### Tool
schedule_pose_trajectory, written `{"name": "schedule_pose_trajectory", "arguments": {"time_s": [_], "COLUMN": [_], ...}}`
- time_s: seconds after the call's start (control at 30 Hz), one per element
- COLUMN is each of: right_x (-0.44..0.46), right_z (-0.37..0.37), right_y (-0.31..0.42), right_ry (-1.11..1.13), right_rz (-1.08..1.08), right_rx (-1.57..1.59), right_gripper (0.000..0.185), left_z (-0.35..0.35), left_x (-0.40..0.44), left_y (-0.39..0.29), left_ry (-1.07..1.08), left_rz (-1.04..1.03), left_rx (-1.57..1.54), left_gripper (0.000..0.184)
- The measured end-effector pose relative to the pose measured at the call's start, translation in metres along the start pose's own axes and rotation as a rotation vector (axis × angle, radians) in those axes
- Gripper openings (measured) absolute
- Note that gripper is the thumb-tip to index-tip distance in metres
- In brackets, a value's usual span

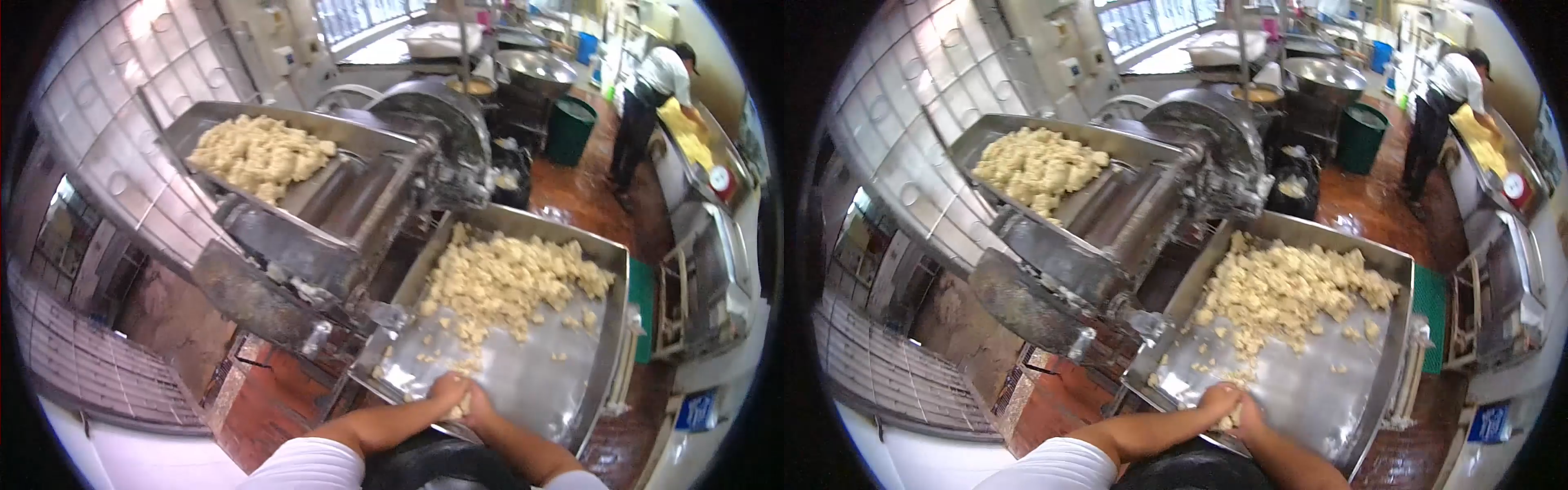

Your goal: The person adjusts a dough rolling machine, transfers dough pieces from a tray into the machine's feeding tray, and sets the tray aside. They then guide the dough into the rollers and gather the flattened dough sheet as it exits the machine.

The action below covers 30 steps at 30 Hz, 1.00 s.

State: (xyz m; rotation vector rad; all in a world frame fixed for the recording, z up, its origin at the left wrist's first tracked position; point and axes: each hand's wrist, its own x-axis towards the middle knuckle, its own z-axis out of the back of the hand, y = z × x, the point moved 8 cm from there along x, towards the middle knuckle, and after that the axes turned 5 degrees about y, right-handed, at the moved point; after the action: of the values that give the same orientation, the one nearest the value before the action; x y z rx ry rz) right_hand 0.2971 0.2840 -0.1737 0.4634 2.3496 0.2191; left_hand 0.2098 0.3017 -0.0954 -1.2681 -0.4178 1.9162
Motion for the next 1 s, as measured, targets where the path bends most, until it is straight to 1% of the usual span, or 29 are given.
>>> {"name": "schedule_pose_trajectory", "arguments": {"time_s": [0.03,0.1,0.2,0.3,0.4,0.5,0.6,0.67,0.7,0.8,0.9,0.93,0.97,1.0], "right_x": [-0.003,-0.04,-0.078,-0.13,-0.145,-0.161,-0.185,-0.199,-0.203,-0.202,-0.165,-0.145,-0.129,-0.127], "right_z": [-0.014,-0.038,-0.078,-0.112,-0.113,-0.136,-0.179,-0.227,-0.253,-0.333,-0.433,-0.458,-0.501,-0.544], "right_y": [0.013,0.043,0.089,0.134,0.169,0.203,0.234,0.251,0.258,0.275,0.294,0.301,0.298,0.281], "right_ry": [-0.005,-0.113,-0.087,-0.299,-0.265,-0.144,-0.127,-0.052,-0.017,-0.001,0.285,0.248,0.326,0.237], "right_rz": [0.058,0.203,0.371,0.552,0.772,0.868,0.927,0.974,0.995,1.022,1.008,0.982,0.949,0.928], "right_rx": [0.027,0.069,0.051,-0.054,-0.05,0.023,-0.011,-0.051,-0.073,-0.154,-0.259,-0.285,-0.334,-0.327], "right_gripper": [0.045,0.045,0.045,0.044,0.042,0.038,0.038,0.037,0.037,0.039,0.039,0.039,0.039,0.032], "left_z": [0.012,0.025,0.04,0.056,0.067,0.086,0.119,0.151,0.176,0.245,0.338,0.374,0.413,0.452], "left_x": [-0.008,-0.032,-0.043,-0.062,-0.081,-0.106,-0.129,-0.147,-0.166,-0.174,-0.181,-0.177,-0.186,-0.188], "left_y": [-0.022,-0.07,-0.125,-0.179,-0.227,-0.271,-0.31,-0.333,-0.341,-0.358,-0.358,-0.352,-0.345,-0.334], "left_ry": [-0.006,0.006,-0.104,-0.12,-0.15,-0.19,-0.266,-0.337,-0.366,-0.416,-0.525,-0.606,-0.683,-0.747], "left_rz": [-0.012,-0.046,-0.243,-0.431,-0.573,-0.728,-0.889,-1.027,-1.059,-1.089,-1.094,-1.085,-1.088,-1.066], "left_rx": [-0.027,-0.081,-0.003,-0.051,-0.059,-0.083,-0.061,-0.071,-0.113,-0.137,-0.225,-0.274,-0.263,-0.293], "left_gripper": [0.04,0.037,0.035,0.034,0.032,0.03,0.03,0.03,0.031,0.031,0.03,0.028,0.028,0.03]}}
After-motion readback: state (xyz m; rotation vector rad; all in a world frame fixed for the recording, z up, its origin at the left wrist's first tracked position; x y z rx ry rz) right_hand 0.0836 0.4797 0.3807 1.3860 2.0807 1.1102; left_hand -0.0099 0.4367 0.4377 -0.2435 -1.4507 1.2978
